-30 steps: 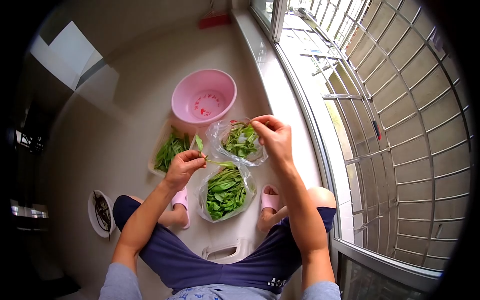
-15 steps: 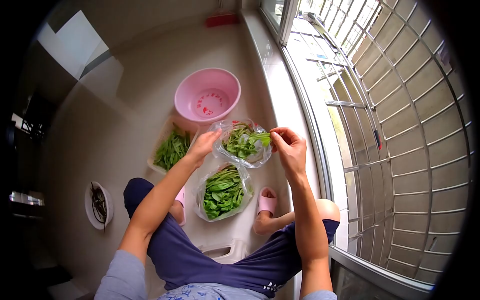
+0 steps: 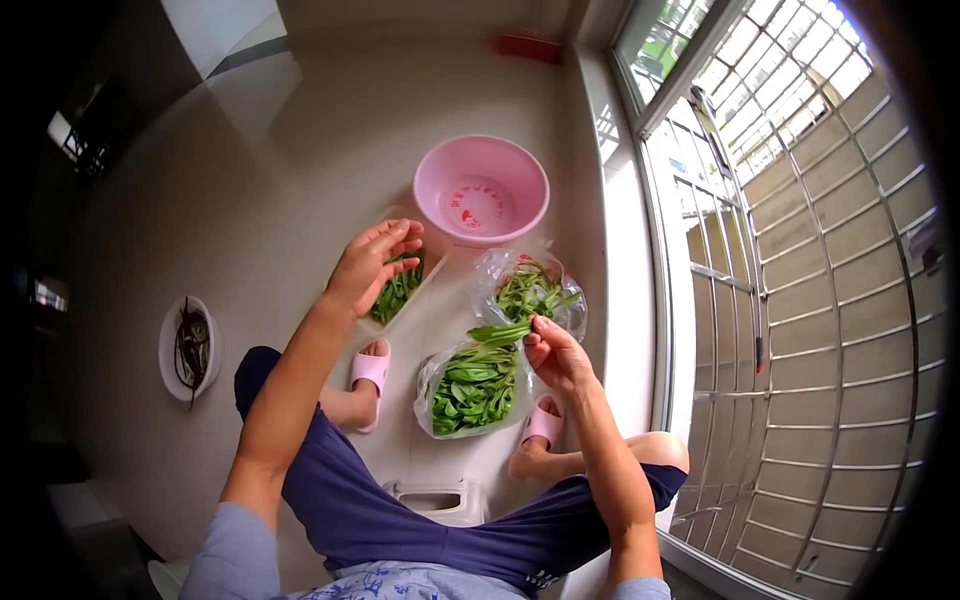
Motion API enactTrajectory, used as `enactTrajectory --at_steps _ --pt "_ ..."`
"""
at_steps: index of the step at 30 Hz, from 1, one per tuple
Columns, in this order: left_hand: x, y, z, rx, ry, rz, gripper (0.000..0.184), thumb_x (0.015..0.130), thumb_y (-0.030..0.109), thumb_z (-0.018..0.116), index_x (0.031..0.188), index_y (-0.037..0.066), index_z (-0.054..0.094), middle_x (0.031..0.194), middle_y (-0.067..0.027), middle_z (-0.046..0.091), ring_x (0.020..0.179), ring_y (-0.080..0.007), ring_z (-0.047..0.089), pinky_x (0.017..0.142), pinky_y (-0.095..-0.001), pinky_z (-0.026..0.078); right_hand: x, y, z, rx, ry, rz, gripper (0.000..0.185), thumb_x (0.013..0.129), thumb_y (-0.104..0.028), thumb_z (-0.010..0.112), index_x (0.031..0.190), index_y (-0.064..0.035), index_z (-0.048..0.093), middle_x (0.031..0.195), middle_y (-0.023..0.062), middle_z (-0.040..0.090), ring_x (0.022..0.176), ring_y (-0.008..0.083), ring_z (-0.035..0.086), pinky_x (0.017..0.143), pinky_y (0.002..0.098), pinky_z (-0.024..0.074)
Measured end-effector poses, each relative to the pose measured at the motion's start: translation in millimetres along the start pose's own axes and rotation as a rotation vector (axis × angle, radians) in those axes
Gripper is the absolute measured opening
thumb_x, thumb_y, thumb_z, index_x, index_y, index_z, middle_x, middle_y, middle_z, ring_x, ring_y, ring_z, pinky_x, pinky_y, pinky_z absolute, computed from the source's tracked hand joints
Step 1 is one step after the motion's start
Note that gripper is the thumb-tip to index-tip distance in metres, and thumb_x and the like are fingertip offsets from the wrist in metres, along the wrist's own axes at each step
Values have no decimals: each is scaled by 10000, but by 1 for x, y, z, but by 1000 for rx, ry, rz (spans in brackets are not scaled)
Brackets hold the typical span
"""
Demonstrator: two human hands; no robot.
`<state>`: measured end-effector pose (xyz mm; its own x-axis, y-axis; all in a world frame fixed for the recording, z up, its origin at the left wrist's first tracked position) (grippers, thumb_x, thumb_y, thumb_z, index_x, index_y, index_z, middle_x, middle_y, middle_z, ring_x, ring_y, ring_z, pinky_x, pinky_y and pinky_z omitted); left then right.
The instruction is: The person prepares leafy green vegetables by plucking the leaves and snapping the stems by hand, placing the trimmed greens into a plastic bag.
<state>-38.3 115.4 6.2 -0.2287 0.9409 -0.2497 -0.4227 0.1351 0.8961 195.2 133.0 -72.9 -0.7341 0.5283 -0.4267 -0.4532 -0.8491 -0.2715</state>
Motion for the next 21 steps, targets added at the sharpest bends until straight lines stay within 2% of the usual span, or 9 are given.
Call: enactTrajectory --at_steps 8,10,11,12,14,15,19,21 --pt "-20 24 -47 -63 39 55 220 802 234 482 917 50 520 905 -19 520 836 -101 469 721 -256 396 36 55 27 318 -20 61 106 798 -71 483 826 19 532 665 41 503 560 87 440 430 131 368" --pt "-23 14 -45 221 -34 -27 223 797 234 491 920 50 519 899 -17 519 833 -83 470 692 -246 403 41 64 29 338 -28 61 105 799 -71 483 826 18 531 669 41 501 562 86 436 429 130 365" --pt "-25 8 -45 421 -49 -11 231 785 258 514 876 48 539 840 -6 538 779 -67 483 650 -224 401 42 66 30 359 -37 52 103 799 -70 483 826 17 531 673 41 498 565 86 432 429 129 362" --pt "-30 5 -44 419 -51 -9 231 785 258 514 876 48 539 840 -6 538 779 -67 483 650 -224 401 43 68 32 357 -36 49 103 799 -70 483 826 17 531 673 41 498 565 86 432 429 129 362" --pt "-42 -23 -34 537 -255 -277 246 769 289 535 816 49 565 761 3 562 691 -65 492 614 -204 389 40 67 39 380 -70 13 98 797 -64 484 826 18 530 681 45 495 580 90 442 440 131 375" --pt "-46 -26 -29 553 -277 -258 295 734 328 574 727 34 588 645 -17 574 583 -68 500 558 -201 380 36 65 46 367 -73 -25 94 791 -56 492 834 19 527 681 49 494 598 98 455 458 138 397" --pt "-62 -41 -19 629 -372 -415 317 706 357 605 752 43 603 658 -32 588 617 -78 532 571 -194 387 29 56 37 265 -1 -135 123 819 -109 461 870 -20 531 642 54 474 555 82 430 473 132 402" --pt "-62 -52 -13 374 -362 -412 339 710 378 593 781 47 604 690 -39 598 655 -97 551 598 -211 403 26 53 36 218 8 -161 126 819 -114 462 871 -23 531 644 54 476 549 81 431 471 131 403"
Point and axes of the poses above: each hand's wrist, its own x-axis towards the middle knuckle, its own z-axis out of the palm, y = z × x, the point moved 7 cm from there along x, towards the middle knuckle
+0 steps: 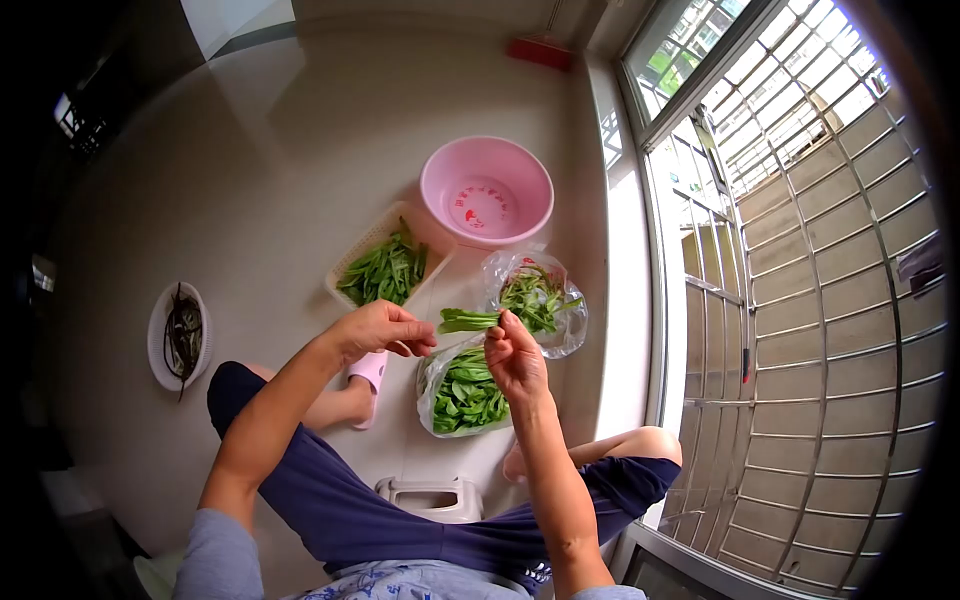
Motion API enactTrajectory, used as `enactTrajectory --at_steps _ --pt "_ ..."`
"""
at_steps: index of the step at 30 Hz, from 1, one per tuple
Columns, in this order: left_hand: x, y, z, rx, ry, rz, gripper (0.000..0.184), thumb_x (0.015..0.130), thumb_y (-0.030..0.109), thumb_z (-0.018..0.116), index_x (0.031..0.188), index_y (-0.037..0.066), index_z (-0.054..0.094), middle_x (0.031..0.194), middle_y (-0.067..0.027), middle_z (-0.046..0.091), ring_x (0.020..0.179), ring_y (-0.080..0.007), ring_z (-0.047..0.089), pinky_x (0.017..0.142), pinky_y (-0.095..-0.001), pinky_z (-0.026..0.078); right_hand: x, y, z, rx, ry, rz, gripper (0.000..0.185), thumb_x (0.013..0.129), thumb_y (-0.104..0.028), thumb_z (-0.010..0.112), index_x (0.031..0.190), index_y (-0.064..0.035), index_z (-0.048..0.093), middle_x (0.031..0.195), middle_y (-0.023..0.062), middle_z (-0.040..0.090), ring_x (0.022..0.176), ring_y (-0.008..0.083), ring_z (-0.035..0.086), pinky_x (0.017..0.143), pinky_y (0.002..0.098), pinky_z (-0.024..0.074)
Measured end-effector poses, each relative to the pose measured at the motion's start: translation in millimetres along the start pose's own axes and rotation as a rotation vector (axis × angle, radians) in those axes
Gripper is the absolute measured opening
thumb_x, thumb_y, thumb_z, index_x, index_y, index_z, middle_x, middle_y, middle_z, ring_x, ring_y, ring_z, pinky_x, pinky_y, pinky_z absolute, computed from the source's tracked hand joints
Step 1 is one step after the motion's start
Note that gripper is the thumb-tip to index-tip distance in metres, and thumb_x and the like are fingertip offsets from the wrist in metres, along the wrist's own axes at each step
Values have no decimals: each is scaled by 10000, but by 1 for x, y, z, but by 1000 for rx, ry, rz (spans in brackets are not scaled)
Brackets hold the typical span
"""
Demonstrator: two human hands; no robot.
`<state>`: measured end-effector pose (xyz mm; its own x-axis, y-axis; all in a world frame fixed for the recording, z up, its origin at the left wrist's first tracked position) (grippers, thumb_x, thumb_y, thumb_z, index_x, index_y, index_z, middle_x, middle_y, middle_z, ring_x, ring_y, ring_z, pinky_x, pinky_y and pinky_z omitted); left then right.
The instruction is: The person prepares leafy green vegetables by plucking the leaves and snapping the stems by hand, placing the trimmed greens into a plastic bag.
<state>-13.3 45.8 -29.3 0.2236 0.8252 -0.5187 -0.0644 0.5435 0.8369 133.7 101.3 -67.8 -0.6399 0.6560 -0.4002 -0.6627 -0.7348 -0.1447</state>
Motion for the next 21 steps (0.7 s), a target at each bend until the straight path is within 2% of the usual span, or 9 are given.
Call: enactTrajectory --at_steps 4,12,15,17,18,21 --pt "8 -10 16 -194 -62 -159 330 752 377 541 829 61 596 740 -33 603 705 -107 555 649 -243 414 -4 -1 5 -84 -14 -4 131 820 -121 461 876 -23 528 646 51 477 536 80 430 466 128 402" --pt "16 -15 25 -211 -100 -61 234 755 281 548 811 59 597 725 -25 598 679 -85 547 648 -220 409 -12 -10 18 -245 -145 -108 108 806 -86 477 873 -2 491 696 39 491 572 83 441 491 154 382" --pt "16 -10 31 -187 -106 43 152 714 200 558 730 55 600 681 -22 586 637 -80 535 624 -208 406 -13 -11 13 -184 -206 -127 149 825 -103 443 916 9 481 748 57 490 568 60 407 473 127 376" --pt "14 -9 43 -243 -237 58 93 659 132 540 634 53 583 634 -23 563 589 -81 512 599 -198 398 -12 -3 12 -142 -229 -63 142 825 -90 439 913 12 481 815 83 503 561 53 398 462 117 369" --pt "13 -10 45 -229 -237 36 90 637 69 504 632 -6 555 615 -59 542 568 -121 513 587 -219 414 -12 0 13 -180 -191 -66 116 818 -105 464 884 -11 482 804 48 487 555 31 374 446 103 321" --pt "14 -12 50 -139 -311 55 86 618 67 501 588 -1 544 573 -55 526 546 -118 499 560 -216 396 -9 12 15 -90 -215 -20 122 824 -110 455 882 -4 477 817 58 486 563 35 388 451 105 338"
Point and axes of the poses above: each hand's wrist, its own x-axis towards the middle knuckle, its own z-axis out of the palm, y = z × x, the point moved 7 cm from there along x, towards the middle knuckle
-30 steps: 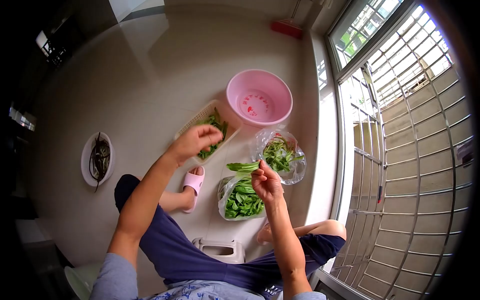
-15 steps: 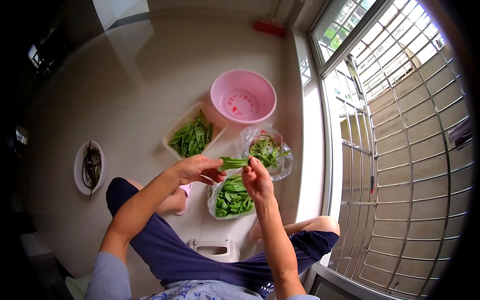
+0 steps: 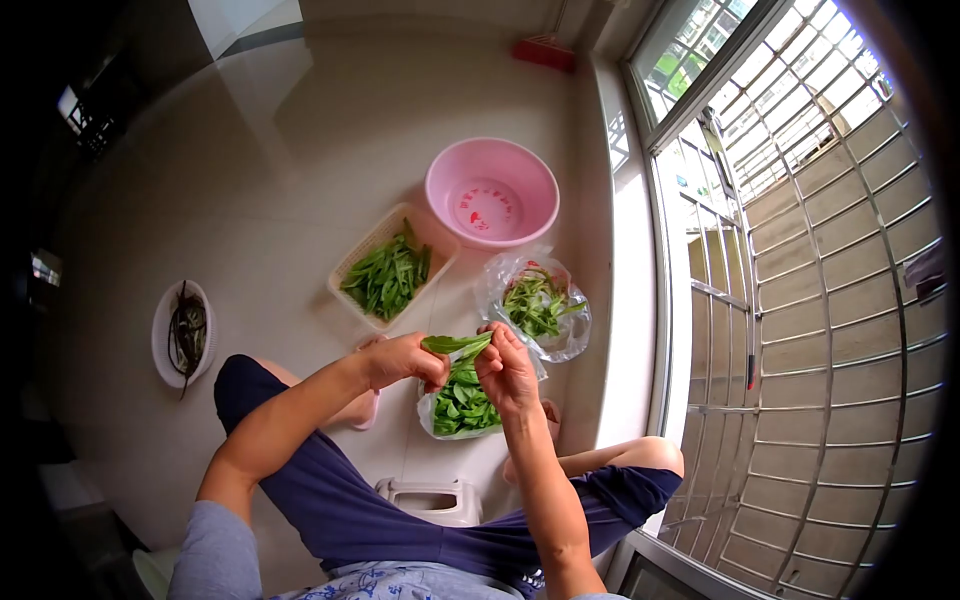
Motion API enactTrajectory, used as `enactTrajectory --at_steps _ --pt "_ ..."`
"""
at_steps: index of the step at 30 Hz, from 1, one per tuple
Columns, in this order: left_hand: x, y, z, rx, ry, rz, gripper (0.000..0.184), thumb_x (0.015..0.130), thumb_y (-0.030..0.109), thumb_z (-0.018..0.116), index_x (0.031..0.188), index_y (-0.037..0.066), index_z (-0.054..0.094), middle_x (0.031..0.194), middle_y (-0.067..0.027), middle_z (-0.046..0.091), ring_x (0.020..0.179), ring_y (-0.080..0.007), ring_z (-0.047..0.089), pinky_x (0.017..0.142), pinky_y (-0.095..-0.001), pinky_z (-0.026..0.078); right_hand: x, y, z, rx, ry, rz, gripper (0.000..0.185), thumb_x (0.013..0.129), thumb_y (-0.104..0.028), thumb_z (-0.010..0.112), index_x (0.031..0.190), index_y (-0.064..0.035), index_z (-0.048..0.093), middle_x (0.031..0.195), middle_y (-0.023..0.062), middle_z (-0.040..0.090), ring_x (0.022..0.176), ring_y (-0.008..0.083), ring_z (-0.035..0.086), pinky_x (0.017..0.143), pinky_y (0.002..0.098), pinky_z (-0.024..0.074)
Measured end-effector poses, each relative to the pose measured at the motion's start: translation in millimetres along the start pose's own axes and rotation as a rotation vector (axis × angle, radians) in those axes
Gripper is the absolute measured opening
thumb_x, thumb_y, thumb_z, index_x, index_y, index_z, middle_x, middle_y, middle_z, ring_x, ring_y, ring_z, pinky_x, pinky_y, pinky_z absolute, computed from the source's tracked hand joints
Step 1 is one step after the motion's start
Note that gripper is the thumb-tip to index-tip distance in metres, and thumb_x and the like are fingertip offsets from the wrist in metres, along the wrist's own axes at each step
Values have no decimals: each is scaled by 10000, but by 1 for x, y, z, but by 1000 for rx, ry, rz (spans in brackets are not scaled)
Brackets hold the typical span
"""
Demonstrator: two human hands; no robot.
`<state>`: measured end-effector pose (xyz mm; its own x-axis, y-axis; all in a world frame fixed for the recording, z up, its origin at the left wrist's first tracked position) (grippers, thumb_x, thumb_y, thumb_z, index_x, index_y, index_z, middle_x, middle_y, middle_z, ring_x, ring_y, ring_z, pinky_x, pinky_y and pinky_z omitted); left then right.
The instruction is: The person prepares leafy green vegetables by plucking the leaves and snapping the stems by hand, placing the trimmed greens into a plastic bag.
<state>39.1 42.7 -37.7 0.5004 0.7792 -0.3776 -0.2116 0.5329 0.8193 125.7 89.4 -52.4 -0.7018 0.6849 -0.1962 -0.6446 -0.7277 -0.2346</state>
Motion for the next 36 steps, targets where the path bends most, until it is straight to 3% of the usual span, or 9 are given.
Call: enactTrajectory --at_steps 4,11,16,20,21,24,26,30,36 --pt "-10 -16 18 198 -161 -177 109 615 72 506 569 -9 563 535 -51 528 519 -105 492 545 -210 388 9 -5 -9 382 -26 -17 168 844 -94 399 935 25 474 878 130 491 603 65 436 473 124 397" --pt "-16 -40 17 866 -242 -117 156 645 150 533 702 38 625 605 -55 593 546 -122 550 508 -255 419 18 4 -13 286 32 26 139 824 -89 442 887 22 496 803 92 515 598 82 440 487 148 388" --pt "-16 -48 8 1113 -26 -70 161 578 87 514 687 46 626 636 -149 577 601 -282 561 573 -358 438 72 27 -12 -444 42 -42 103 777 -66 483 838 16 491 739 58 510 647 132 506 559 204 414" --pt "-16 -46 0 1138 96 -91 120 549 16 506 628 -9 593 657 -197 564 646 -326 564 564 -385 444 135 66 -15 -1059 128 11 326 776 -56 458 1064 87 407 967 131 492 801 183 526 664 261 474" --pt "-16 -43 -1 1177 101 -75 123 563 6 504 645 -41 582 680 -220 560 665 -337 566 569 -390 448 150 75 -26 -1209 25 48 387 775 -52 449 1117 104 355 1055 166 450 868 210 507 700 283 477" --pt "-16 -33 -8 1205 224 -54 119 563 1 502 641 -43 578 695 -222 563 670 -334 573 561 -395 451 154 69 -54 -1402 146 218 358 780 -56 444 1091 110 382 1069 172 447 911 213 486 709 289 477" --pt "-13 -32 -15 1240 299 -31 107 570 25 510 635 -11 587 668 -200 563 656 -325 567 577 -394 441 131 53 -50 -1318 141 208 312 804 -90 430 1045 108 434 1083 175 449 906 233 497 724 287 475" --pt "-17 -10 -13 1446 520 69 94 591 53 505 614 52 595 622 -137 568 645 -280 568 615 -381 419 46 39 -21 -1115 63 484 329 825 -184 451 1052 54 462 1018 122 508 905 202 512 739 302 455" --pt "-1 -14 -2 1441 534 217 153 699 160 490 636 61 588 621 -109 565 647 -256 559 622 -371 412 -11 26 -34 -1028 116 320 255 766 -98 537 962 65 517 893 104 556 795 160 550 701 261 473"
Point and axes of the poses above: each hand's wrist, its own x-axis towards the middle knuckle, its own z-axis out of the palm, y = z × x, the point moved 7 cm from there along x, towards the middle knuckle
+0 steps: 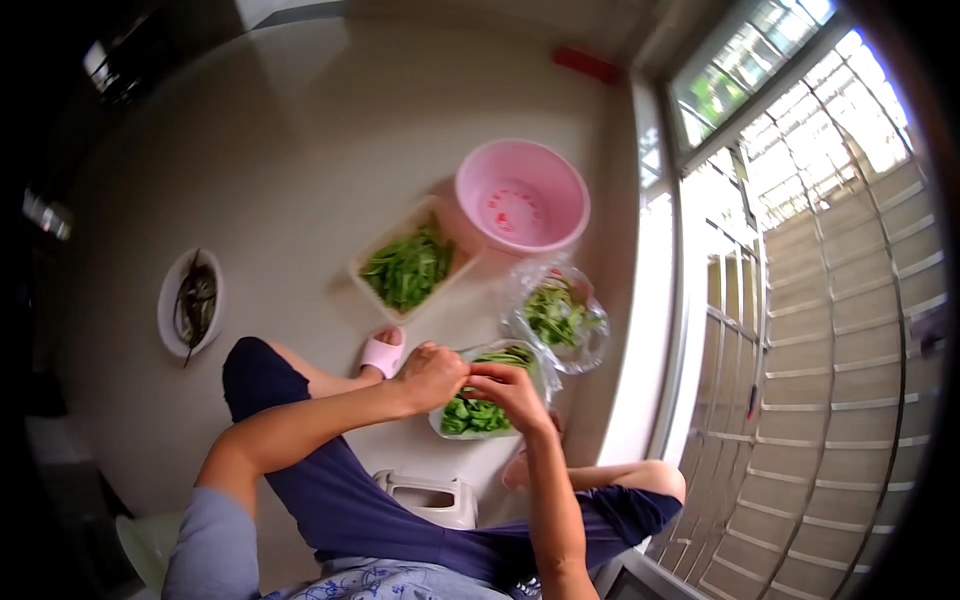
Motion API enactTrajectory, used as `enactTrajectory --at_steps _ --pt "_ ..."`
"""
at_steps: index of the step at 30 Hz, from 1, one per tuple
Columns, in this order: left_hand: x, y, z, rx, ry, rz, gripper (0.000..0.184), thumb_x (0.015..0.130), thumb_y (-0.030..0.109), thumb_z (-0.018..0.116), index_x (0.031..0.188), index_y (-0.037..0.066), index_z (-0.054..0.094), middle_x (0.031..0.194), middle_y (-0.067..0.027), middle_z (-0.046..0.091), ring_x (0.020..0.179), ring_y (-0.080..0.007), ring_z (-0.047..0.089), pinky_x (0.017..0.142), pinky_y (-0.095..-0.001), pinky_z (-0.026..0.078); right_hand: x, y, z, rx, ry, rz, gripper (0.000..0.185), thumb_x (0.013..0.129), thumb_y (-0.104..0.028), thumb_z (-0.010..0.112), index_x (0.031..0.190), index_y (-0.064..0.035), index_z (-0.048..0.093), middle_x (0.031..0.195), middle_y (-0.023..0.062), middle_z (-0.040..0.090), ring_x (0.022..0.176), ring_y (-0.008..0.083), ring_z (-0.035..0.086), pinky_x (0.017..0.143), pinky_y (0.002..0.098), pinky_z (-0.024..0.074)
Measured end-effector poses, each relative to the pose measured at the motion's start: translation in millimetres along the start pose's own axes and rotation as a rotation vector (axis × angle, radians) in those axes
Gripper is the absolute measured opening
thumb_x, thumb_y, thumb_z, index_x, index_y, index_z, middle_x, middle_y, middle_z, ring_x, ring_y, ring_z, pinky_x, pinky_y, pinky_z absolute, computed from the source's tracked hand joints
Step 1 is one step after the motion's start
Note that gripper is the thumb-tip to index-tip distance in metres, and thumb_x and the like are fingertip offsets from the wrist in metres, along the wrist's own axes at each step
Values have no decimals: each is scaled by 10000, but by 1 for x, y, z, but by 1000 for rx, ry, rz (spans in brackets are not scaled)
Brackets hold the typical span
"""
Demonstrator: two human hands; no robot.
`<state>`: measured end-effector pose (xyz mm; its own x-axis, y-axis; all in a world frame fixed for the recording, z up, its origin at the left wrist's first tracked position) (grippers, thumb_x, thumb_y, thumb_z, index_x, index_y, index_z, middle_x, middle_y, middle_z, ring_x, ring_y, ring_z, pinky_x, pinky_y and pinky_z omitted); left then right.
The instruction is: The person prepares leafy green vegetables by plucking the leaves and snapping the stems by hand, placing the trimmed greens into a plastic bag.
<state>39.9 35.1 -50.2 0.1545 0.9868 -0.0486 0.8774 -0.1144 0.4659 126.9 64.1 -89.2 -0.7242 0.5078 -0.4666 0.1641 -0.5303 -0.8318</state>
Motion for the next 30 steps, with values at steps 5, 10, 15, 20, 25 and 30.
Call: enactTrajectory --at_steps 5,10,15,20,25,30 --pt "15 27 -6 43 28 115 149 686 175 515 621 60 585 615 -100 566 627 -230 556 621 -345 397 -13 11 -20 238 192 6 175 751 -90 554 856 50 554 711 72 561 605 104 535 576 185 454" --pt "39 40 -17 187 145 175 159 668 227 583 648 69 574 630 -75 542 656 -204 531 631 -329 373 -17 -7 -67 187 394 -201 139 718 -52 568 818 44 561 656 69 562 538 107 522 499 192 426" --pt "55 34 -69 46 350 118 159 677 212 586 699 58 552 666 -75 512 678 -214 519 634 -329 372 -26 -59 -151 -266 869 -511 58 661 -12 532 690 28 562 577 80 557 524 121 527 481 221 427" --pt "56 17 -81 35 363 71 117 676 163 577 696 48 558 668 -91 515 683 -233 522 628 -335 379 29 -35 -226 -972 1009 -482 273 623 0 469 867 2 592 810 124 605 707 188 593 670 249 452" --pt "54 3 -86 38 336 17 114 671 147 578 687 37 554 686 -101 525 687 -241 526 630 -339 383 14 -39 -197 -1162 1154 -288 175 652 -63 493 762 -77 629 798 125 583 688 247 566 636 299 443" --pt "49 5 -88 54 352 45 113 667 141 582 670 36 541 677 -96 517 682 -236 526 622 -339 384 44 34 -124 -847 457 -134 149 711 -92 548 799 17 598 700 100 603 558 143 574 498 251 478"
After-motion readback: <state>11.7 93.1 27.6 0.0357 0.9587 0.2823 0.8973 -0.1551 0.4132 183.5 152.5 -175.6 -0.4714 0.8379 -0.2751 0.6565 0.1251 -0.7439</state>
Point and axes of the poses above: each hand's wrist, its own x-axis towards the middle knuckle, its own z-axis out of the palm, y = z × x, the point moved 7 cm from there along x, towards the middle knuckle
